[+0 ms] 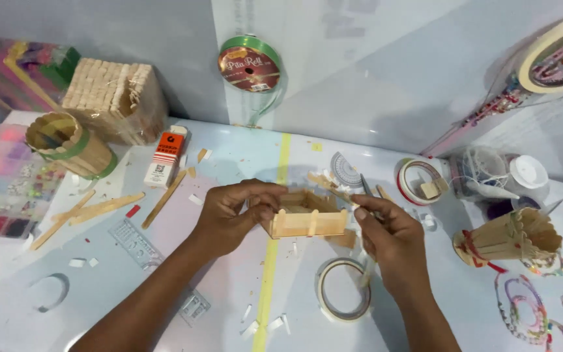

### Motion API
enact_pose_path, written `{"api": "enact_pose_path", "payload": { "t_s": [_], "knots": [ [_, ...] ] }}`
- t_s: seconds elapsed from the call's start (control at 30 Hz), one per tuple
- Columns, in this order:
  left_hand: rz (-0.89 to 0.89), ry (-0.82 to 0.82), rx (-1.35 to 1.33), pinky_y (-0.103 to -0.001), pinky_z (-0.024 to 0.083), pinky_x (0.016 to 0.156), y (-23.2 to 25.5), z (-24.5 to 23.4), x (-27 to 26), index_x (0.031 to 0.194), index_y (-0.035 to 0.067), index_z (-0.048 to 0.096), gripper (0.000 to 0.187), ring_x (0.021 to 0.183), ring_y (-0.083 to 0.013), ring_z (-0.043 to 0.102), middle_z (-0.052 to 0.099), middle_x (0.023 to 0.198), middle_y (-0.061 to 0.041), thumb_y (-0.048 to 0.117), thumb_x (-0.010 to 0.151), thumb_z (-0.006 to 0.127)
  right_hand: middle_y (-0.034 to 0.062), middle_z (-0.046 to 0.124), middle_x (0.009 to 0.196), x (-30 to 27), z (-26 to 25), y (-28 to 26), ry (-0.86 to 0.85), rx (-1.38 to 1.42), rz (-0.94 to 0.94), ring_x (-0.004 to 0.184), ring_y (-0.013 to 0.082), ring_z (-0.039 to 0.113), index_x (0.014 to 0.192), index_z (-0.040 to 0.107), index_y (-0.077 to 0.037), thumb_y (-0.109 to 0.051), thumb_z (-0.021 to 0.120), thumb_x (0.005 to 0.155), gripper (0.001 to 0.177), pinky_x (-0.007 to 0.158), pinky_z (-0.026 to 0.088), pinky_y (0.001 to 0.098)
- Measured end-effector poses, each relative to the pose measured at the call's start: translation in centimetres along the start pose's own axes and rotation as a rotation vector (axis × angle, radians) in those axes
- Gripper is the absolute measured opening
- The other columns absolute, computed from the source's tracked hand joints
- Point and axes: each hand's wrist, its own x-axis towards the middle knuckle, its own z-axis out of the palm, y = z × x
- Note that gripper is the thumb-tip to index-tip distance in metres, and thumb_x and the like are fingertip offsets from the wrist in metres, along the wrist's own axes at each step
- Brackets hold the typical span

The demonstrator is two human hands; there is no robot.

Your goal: Assembling a miniature wooden structure using popsicle sticks, glue, and measuring tools.

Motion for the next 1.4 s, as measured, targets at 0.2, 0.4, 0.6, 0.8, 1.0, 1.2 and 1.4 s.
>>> {"api": "enact_pose_path", "payload": {
  "t_s": [0.2,0.4,0.6,0.8,1.0,1.2,1.4],
  "knots": [
    [0.283,-0.071,0.31,-0.032,0.038,0.106,0.2,1.2,-0.3,0.122,0.02,0.074,0.026,0.091,-0.0102,0.067,0.08,0.092,0.004,0.011,0.098,0.069,-0.0034,0.058,0.078,-2.2,0.3,0.2,-0.021,-0.419,-0.361,0.06,0.0075,0.046,0.109,0.082,-0.011,-0.011,0.077,0.087,0.023,0.057,0.038,0.0223],
    [0.364,-0.154,0.351,-0.033,0.035,0.107,0.7,1.8,-0.3,0.125,0.019,0.072,0.025,0.093,-0.0111,0.07,0.078,0.095,0.008,0.026,0.108,0.055,-0.0008,0.06,0.077,-2.3,1.5,1.1,-0.273,-0.415,-0.62,0.057,0.0096,0.048,0.121,0.074,-0.01,-0.011,0.074,0.09,0.031,0.058,0.044,0.0256],
    [0.362,-0.168,0.344,-0.033,0.037,0.105,0.9,2.1,-0.4,0.124,0.014,0.072,0.024,0.092,-0.0146,0.066,0.08,0.099,0.001,0.021,0.106,0.059,-0.0024,0.078,0.086,-1.8,2.1,2.5,-0.305,-0.472,-0.448,0.064,0.0084,0.059,0.11,0.079,-0.013,-0.016,0.074,0.09,0.021,0.059,0.049,0.0252],
    [0.282,0.036,0.474,-0.039,0.04,0.116,2.4,0.4,0.2,0.131,0.015,0.069,0.032,0.132,-0.0226,0.058,0.071,0.132,-0.004,0.025,0.102,0.062,-0.0023,0.082,0.09,-1.2,1.1,2.9,-0.26,-0.41,-0.297,0.066,0.0057,0.062,0.109,0.081,-0.011,-0.018,0.076,0.088,0.023,0.063,0.052,0.0225],
    [0.222,0.175,0.508,-0.044,0.037,0.119,3.5,0.1,0.1,0.145,0.017,0.054,0.067,0.142,-0.0242,0.05,0.055,0.146,-0.007,0.023,0.083,0.081,-0.0024,0.069,0.078,-1.4,0.7,2.8,-0.205,-0.294,-0.389,0.07,0.0073,0.059,0.108,0.079,-0.005,-0.011,0.076,0.089,0.02,0.066,0.049,0.0221],
    [0.216,0.142,0.392,-0.049,0.027,0.128,4.2,3.5,-1.1,0.159,0.009,0.027,0.097,0.154,-0.0313,0.031,0.029,0.16,-0.016,0.037,0.082,0.079,-0.0023,0.065,0.074,-1.5,1.1,3.0,-0.148,-0.276,-0.421,0.064,0.0071,0.054,0.105,0.076,-0.007,-0.008,0.076,0.09,0.015,0.061,0.047,0.0229],
    [0.114,0.179,0.252,-0.046,0.041,0.115,3.8,5.0,-1.5,0.162,0.012,0.007,0.114,0.138,-0.0339,0.049,0.025,0.164,-0.016,0.046,0.08,0.079,-0.0007,0.071,0.079,-1.9,1.9,3.6,-0.119,-0.246,-0.536,0.06,0.0057,0.052,0.107,0.075,-0.007,-0.011,0.074,0.092,0.016,0.056,0.043,0.0215]
  ]
}}
